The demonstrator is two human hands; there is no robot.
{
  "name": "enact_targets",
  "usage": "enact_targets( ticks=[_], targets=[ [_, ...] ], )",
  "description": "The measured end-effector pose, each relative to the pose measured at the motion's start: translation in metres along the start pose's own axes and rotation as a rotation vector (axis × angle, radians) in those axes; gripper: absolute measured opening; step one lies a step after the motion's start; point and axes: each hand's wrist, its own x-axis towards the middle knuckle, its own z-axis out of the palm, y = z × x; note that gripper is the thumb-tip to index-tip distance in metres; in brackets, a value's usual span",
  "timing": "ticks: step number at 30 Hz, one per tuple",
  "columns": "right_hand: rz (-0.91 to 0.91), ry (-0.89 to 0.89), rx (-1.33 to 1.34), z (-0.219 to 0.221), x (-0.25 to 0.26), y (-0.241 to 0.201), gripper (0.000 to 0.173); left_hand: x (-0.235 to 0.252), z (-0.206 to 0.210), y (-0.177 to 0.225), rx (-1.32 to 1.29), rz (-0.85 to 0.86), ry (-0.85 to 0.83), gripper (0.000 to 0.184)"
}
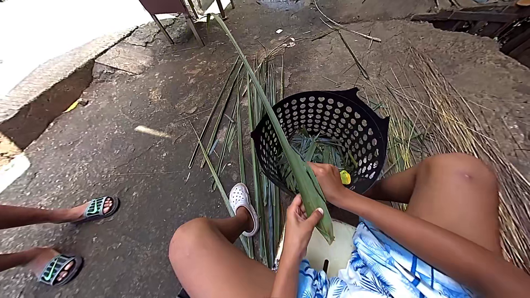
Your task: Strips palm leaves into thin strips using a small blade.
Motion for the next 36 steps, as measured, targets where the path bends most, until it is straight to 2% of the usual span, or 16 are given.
enact_targets(
  ticks=[2,4,6,10,12,13,17,20,27,36],
  targets=[
    [0.159,-0.099,-0.002,-0.01,0.02,0.0,0.016,-0.001,0.003,-0.004,0.011,-0.042,-0.053,0.033],
    [0.421,-0.214,-0.027,-0.02,0.048,0.003,0.025,-0.002,0.006,-0.005,0.031,-0.074,-0.084,0.033],
    [0.63,-0.244,-0.024,-0.027,0.07,0.018,0.028,-0.001,0.006,-0.005,0.053,-0.075,-0.077,0.033],
    [0.774,-0.178,0.018,-0.039,0.085,0.042,0.032,0.006,0.0,-0.001,0.062,-0.037,-0.024,0.034],
    [0.704,-0.205,0.025,-0.042,0.081,0.041,0.03,0.012,0.001,0.001,0.066,-0.027,-0.01,0.032],
    [0.607,-0.271,0.037,-0.042,0.074,0.04,0.027,0.015,0.001,0.002,0.071,-0.032,-0.003,0.031],
    [0.06,-0.819,0.078,-0.045,0.044,0.037,0.016,0.02,0.004,0.003,0.077,-0.035,0.017,0.034],
    [-0.076,-0.972,0.076,-0.042,0.035,0.031,0.016,0.02,0.006,0.002,0.075,-0.042,0.018,0.039],
    [-0.039,-0.952,-0.157,-0.041,0.036,0.016,0.022,0.02,0.001,0.001,0.088,-0.059,-0.009,0.043],
    [-0.021,-0.332,-0.086,-0.011,0.006,0.012,0.015,0.019,0.0,0.003,0.024,-0.125,-0.039,0.033]
  ],
)
